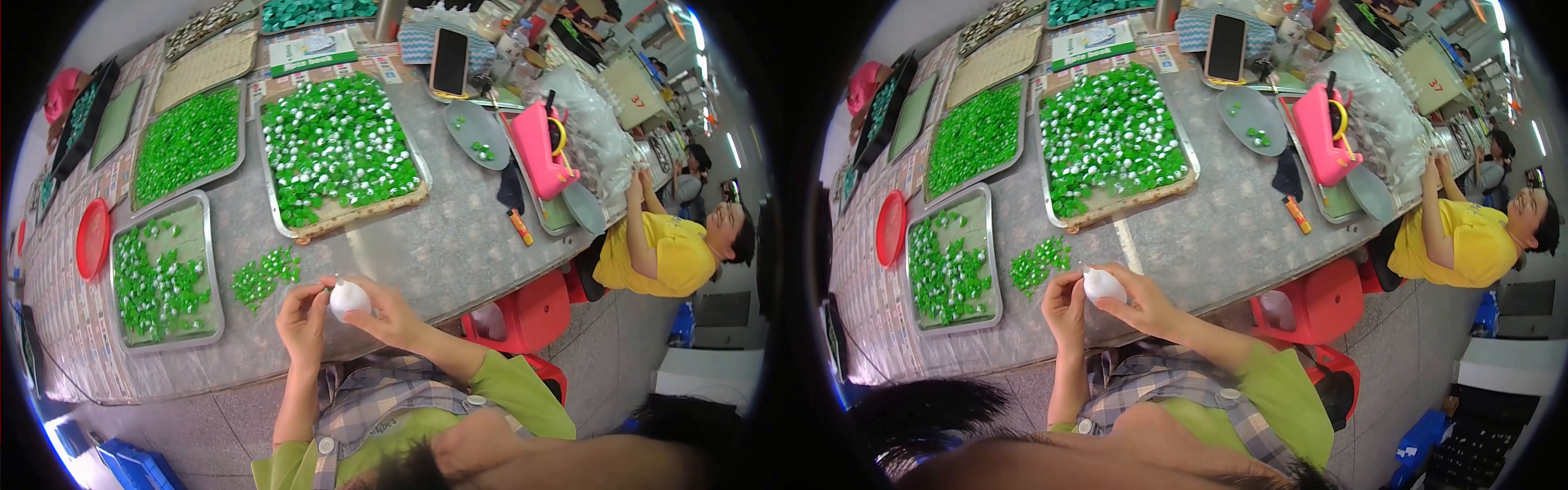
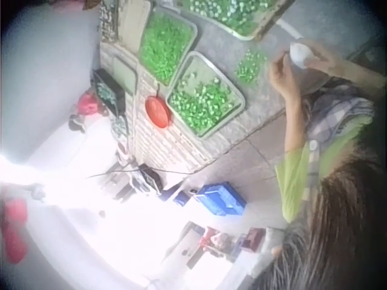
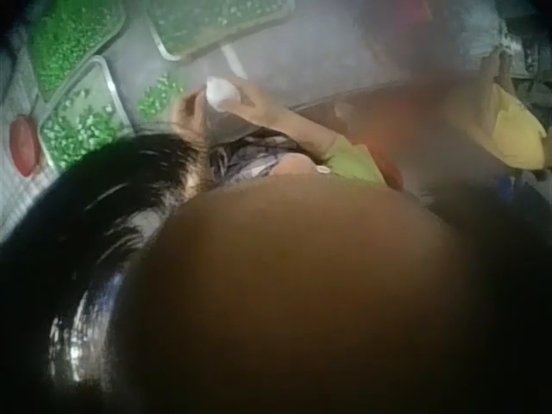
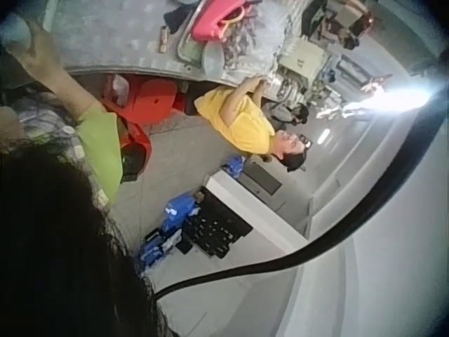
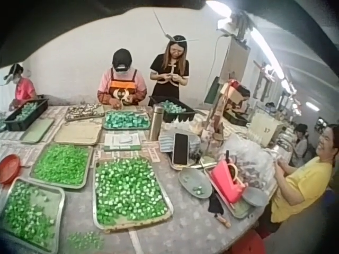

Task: The person applies glue from a squeeze bottle onto small plastic pieces and attaches them to components by hand.

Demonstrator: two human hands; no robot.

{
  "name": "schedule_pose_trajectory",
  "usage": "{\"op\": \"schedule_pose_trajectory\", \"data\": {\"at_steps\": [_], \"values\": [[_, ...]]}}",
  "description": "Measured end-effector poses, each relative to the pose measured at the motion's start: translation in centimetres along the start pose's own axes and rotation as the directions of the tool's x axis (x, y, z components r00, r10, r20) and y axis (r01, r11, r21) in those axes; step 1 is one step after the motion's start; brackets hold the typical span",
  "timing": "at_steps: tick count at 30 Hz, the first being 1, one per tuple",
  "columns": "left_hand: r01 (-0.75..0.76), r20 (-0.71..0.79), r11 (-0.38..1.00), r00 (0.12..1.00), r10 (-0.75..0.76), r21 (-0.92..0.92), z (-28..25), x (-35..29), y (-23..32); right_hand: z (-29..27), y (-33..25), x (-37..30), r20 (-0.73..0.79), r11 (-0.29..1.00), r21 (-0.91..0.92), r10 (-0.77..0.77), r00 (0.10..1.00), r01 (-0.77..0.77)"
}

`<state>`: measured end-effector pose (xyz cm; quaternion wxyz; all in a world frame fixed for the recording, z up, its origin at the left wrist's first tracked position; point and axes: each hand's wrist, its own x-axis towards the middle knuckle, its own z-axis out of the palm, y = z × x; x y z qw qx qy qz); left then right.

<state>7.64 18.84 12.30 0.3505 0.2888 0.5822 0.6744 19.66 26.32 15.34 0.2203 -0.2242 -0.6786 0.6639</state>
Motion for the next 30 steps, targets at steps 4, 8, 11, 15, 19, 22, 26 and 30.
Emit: {"op": "schedule_pose_trajectory", "data": {"at_steps": [4, 8, 11, 15, 19, 22, 26, 30], "values": [[-0.196, 0.007, 0.955, 0.980, 0.199, 0.225, 0.7, -0.2, -0.2, -0.2, 0.4, -0.4, -0.006, 0.982, 0.176, 0.078, 0.997, -0.076], [-0.223, 0.031, 0.943, 0.974, 0.223, 0.248, -0.4, -0.4, -1.6, -0.5, 1.8, -0.4, 0.002, 0.979, 0.195, 0.055, 0.998, -0.055], [-0.034, -0.062, 0.997, 0.997, 0.038, 0.062, 0.2, -0.4, -0.4, -1.2, 1.3, -0.5, -0.206, 0.944, 0.331, 0.073, 0.976, 0.000], [0.219, 0.009, 0.846, 0.969, -0.246, -0.486, -0.5, -0.3, -0.3, -3.0, 1.6, -0.9, -0.348, 0.966, 0.250, 0.029, 0.937, 0.063], [0.299, 0.010, 0.786, 0.937, -0.350, -0.542, -0.1, 0.0, -0.3, -3.5, 1.7, -0.7, -0.459, 0.966, 0.231, 0.001, 0.889, 0.118], [0.303, 0.081, 0.735, 0.943, -0.322, -0.607, 0.0, 0.2, -0.9, -3.9, 1.3, -0.9, -0.467, 0.986, 0.107, -0.062, 0.882, 0.126], [0.384, 0.130, 0.697, 0.912, -0.389, -0.605, 0.6, 0.7, 1.1, -3.8, 0.7, -0.9, -0.549, 0.978, 0.061, -0.134, 0.825, 0.200], [0.417, 0.158, 0.633, 0.891, -0.425, -0.652, -0.1, 0.5, 0.9, -2.5, -0.4, 0.0, -0.590, 0.954, 0.018, -0.232, 0.774, 0.300]]}}
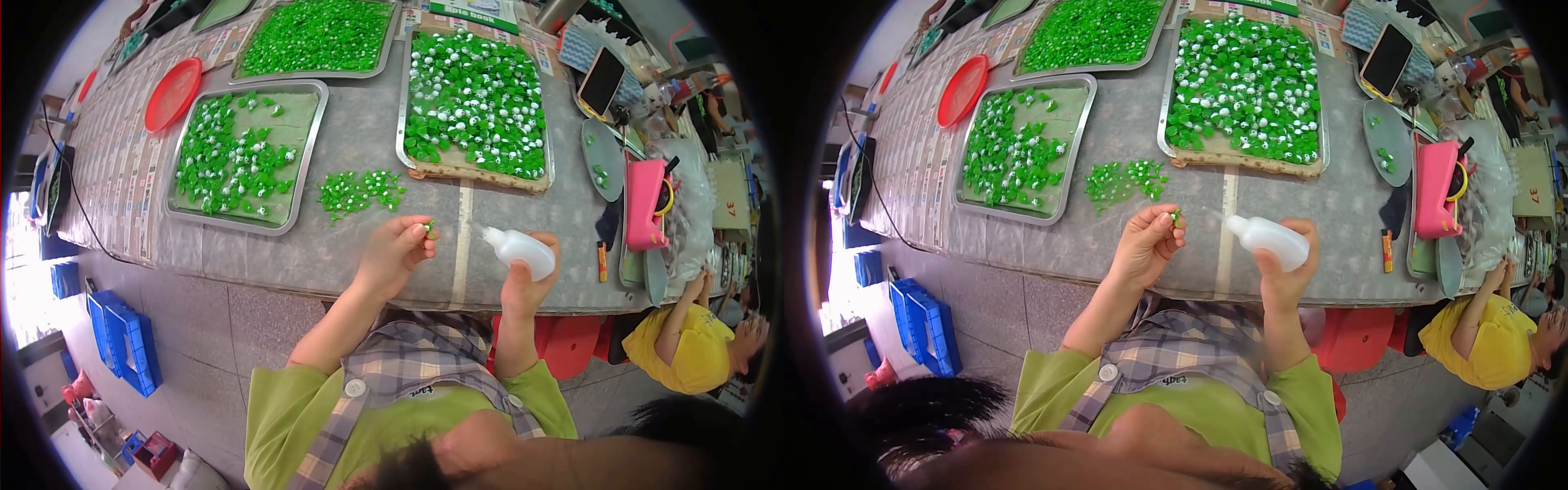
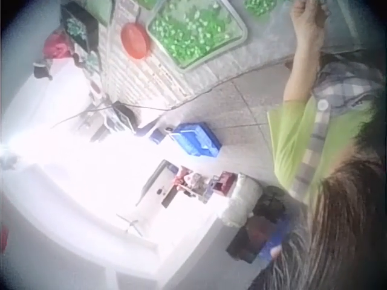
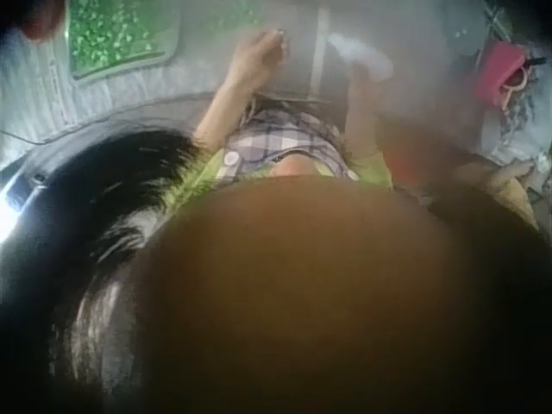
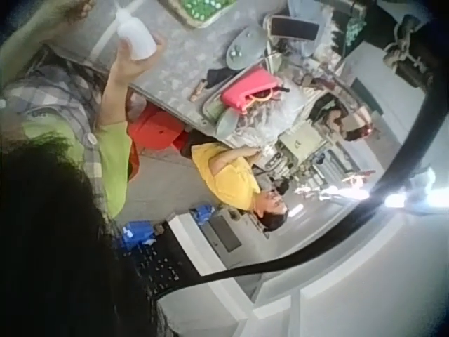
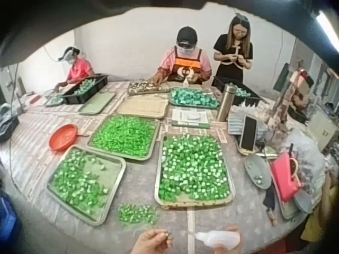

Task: The person applies glue from a squeeze bottle onto small plastic pieces and attaches them to components by hand.

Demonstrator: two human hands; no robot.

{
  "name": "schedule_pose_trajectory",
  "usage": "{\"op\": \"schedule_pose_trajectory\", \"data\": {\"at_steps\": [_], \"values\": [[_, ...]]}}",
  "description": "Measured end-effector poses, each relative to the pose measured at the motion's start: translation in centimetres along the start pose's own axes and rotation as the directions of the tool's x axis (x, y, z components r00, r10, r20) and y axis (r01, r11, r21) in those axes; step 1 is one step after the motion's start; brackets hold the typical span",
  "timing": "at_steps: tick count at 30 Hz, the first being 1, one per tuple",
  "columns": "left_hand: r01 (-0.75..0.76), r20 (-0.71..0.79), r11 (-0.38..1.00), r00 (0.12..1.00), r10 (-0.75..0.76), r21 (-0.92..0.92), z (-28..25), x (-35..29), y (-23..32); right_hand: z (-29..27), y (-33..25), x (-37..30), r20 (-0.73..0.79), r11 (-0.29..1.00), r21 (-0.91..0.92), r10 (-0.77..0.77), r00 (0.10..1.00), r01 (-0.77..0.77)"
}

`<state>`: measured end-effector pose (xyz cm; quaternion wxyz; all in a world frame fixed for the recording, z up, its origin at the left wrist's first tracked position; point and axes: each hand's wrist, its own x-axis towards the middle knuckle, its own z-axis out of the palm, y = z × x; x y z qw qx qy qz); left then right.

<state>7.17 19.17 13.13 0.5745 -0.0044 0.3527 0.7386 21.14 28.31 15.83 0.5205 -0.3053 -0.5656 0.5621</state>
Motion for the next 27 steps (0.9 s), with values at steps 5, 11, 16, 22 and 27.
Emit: {"op": "schedule_pose_trajectory", "data": {"at_steps": [5, 11, 16, 22, 27], "values": [[-0.008, 0.087, 0.998, 0.996, 0.014, -0.067, -0.69, -0.10, -0.22, 0.67, -0.60, -0.13, 0.057, 0.996, -0.067, -0.052, 0.997, 0.056], [-0.010, 0.120, 0.999, 0.993, 0.015, -0.046, -0.72, -0.03, -0.35, 0.86, -0.36, -0.04, 0.091, 0.969, -0.105, -0.214, 0.973, 0.223], [-0.001, 0.115, 0.998, 0.993, 0.007, -0.056, -0.58, -0.11, -0.45, 0.66, -0.34, -0.11, 0.118, 0.977, -0.095, -0.179, 0.977, 0.191], [-0.004, 0.132, 0.998, 0.991, 0.011, -0.055, -0.65, -0.04, -0.56, 0.69, -0.18, -0.04, 0.121, 0.970, -0.085, -0.215, 0.969, 0.226], [-0.005, 0.138, 0.998, 0.990, 0.013, -0.060, -0.66, -0.05, -0.64, 0.66, -0.16, -0.24, 0.124, 0.978, -0.087, -0.181, 0.976, 0.192]]}}
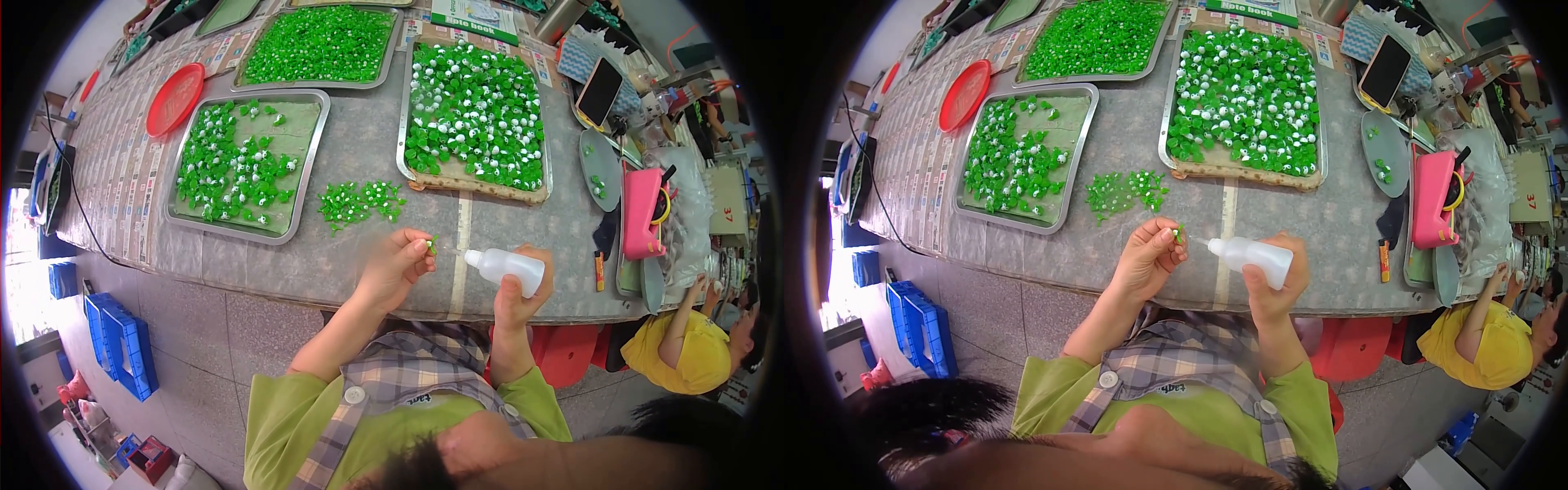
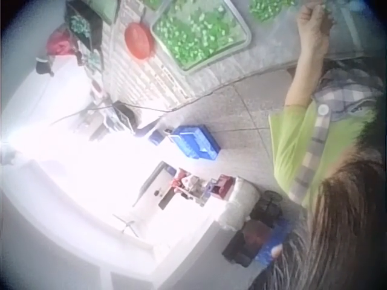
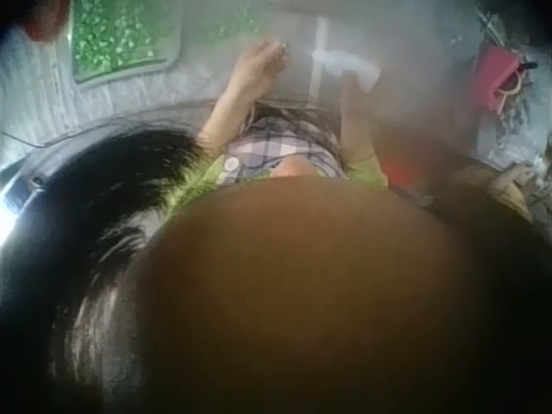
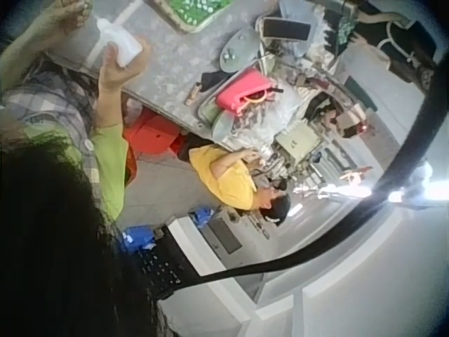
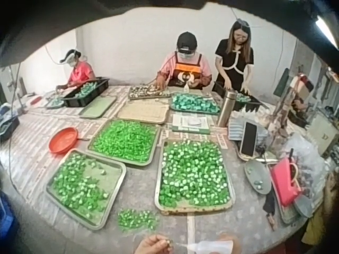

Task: The person applies glue from a squeeze bottle onto small plastic pieces and attaches them to components by hand.

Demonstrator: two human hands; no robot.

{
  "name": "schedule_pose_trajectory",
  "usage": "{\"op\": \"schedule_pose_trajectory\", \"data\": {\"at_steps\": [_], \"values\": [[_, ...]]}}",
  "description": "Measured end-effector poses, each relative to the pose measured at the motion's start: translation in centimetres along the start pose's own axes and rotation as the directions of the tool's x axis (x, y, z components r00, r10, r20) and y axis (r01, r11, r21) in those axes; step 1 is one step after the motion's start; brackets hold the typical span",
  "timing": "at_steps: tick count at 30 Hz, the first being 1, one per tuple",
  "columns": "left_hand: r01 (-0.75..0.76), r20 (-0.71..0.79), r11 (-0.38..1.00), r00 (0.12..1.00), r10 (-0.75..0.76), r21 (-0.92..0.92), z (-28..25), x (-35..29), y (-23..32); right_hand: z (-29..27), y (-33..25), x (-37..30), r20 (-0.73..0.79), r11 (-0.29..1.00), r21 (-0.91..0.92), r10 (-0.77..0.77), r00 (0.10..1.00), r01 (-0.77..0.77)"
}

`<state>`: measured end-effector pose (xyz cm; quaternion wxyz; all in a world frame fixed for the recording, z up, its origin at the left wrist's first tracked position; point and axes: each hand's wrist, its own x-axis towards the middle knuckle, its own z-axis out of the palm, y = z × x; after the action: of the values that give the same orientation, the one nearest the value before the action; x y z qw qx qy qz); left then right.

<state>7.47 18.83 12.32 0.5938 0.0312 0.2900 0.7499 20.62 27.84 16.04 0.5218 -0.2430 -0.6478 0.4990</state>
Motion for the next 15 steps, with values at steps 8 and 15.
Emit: {"op": "schedule_pose_trajectory", "data": {"at_steps": [8, 15], "values": [[0.007, -0.001, 1.000, 1.000, -0.007, -0.001, -0.10, -0.02, 0.00, -0.11, 0.17, -0.08, 0.037, 1.000, 0.001, 0.013, 0.999, -0.013], [0.014, 0.002, 1.000, 1.000, -0.014, -0.002, -0.17, 0.00, -0.01, -0.13, -0.31, 0.30, -0.046, 1.000, 0.023, 0.001, 0.999, 0.000]]}}
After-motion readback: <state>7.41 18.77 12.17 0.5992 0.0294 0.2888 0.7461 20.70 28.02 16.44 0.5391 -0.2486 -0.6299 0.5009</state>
